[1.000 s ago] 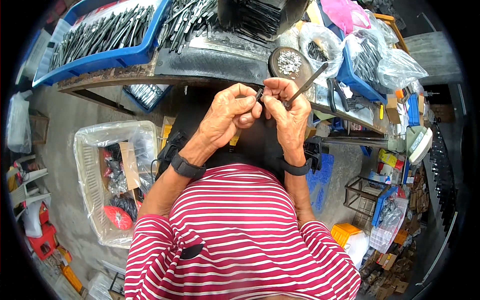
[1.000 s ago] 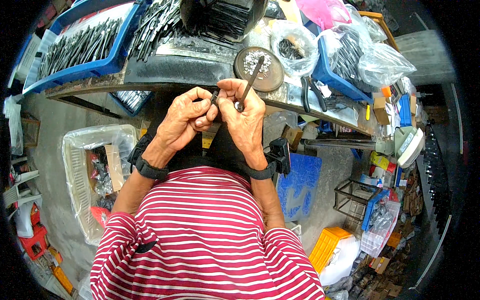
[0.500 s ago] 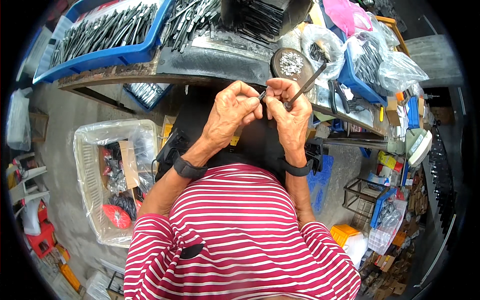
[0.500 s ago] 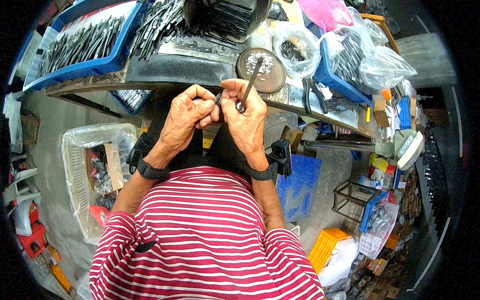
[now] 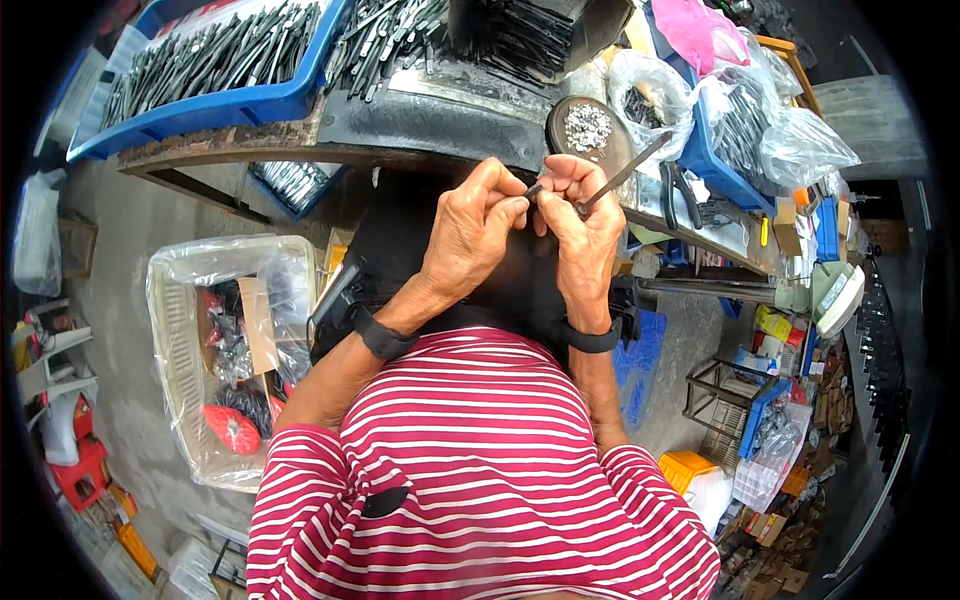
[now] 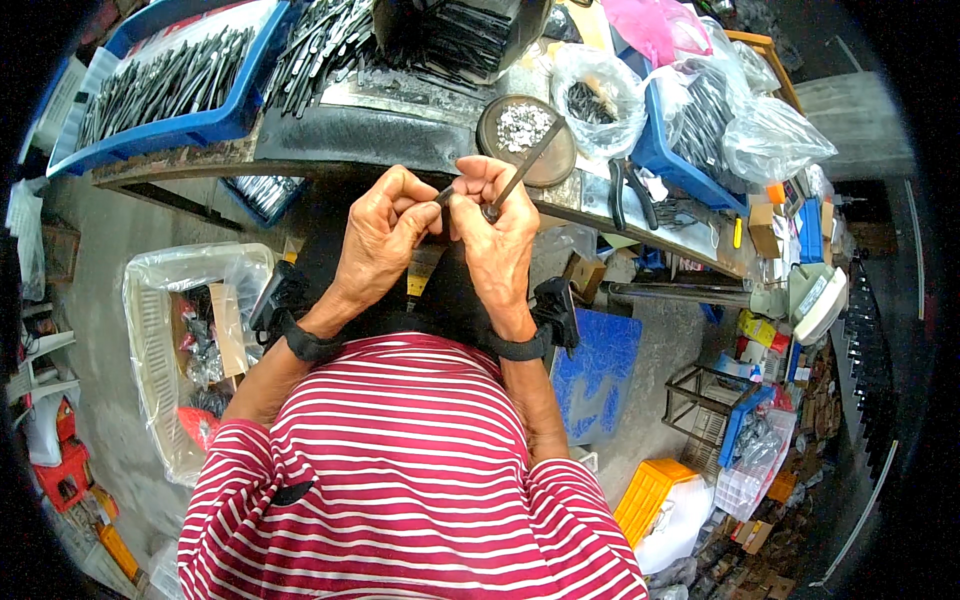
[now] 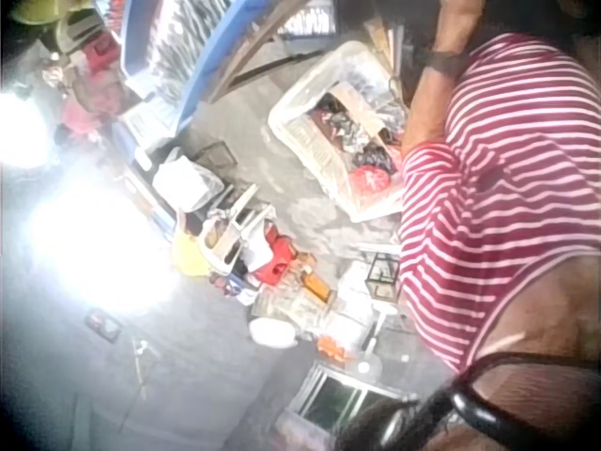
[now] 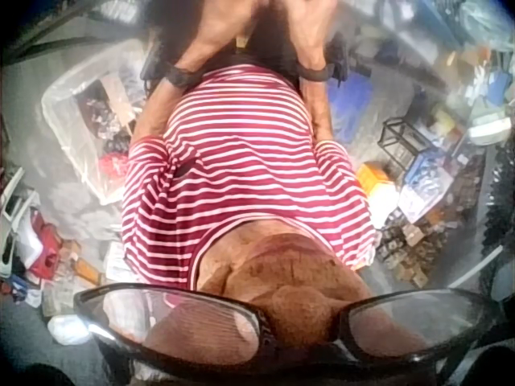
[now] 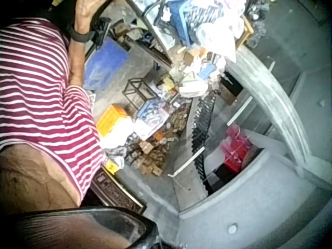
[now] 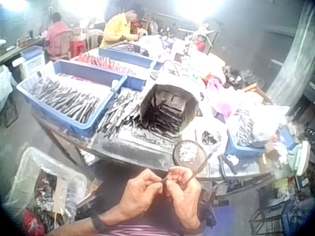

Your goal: The person assembles black components by inserting small pins into them using a handheld tool, then removes a cover to take more components from a pile.

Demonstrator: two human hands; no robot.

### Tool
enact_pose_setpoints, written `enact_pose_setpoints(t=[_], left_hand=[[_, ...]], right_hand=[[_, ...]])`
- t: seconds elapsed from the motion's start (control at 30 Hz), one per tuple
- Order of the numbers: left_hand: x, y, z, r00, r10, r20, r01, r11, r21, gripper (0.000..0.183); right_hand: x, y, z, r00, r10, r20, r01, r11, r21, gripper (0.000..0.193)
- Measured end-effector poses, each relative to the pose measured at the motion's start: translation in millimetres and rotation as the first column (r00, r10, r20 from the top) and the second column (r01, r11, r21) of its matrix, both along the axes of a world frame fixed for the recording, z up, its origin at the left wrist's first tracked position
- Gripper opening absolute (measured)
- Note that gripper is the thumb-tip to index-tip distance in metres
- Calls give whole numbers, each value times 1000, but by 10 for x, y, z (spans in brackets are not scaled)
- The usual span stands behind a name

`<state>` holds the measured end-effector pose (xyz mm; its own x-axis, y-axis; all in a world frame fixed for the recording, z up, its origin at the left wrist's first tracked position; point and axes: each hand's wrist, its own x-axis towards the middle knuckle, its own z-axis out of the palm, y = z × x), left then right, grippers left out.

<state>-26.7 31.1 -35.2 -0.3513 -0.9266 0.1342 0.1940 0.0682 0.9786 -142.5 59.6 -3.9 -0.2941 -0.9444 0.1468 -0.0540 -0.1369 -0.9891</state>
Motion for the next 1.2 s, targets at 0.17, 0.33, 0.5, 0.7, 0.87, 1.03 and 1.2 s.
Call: enact_pose_setpoints(t=[0.17,0.33,0.5,0.7,0.87,1.03,1.2], left_hand=[[-22,-2,24,987,115,114,-93,978,-186,3],[-18,-48,-45,996,63,63,-56,992,-109,2],[33,-80,-11,932,-105,-347,215,931,295,14],[76,-112,-8,924,-118,-365,252,904,346,17],[92,-112,25,925,-97,-367,234,907,350,17],[94,-119,11,962,-69,-265,148,946,288,13],[73,-101,50,983,-36,-181,74,975,208,14]], right_hand=[[44,31,59,998,-44,41,41,998,54,31],[12,86,128,999,17,48,-19,998,58,37],[-17,69,120,997,31,73,-35,998,53,36],[-97,47,95,1000,-3,7,2,999,53,30],[-298,-15,109,995,-84,-57,87,995,40,23],[-590,-107,108,979,-181,-89,181,983,-9,20],[-851,-214,94,961,-233,-150,233,972,-20,21]])
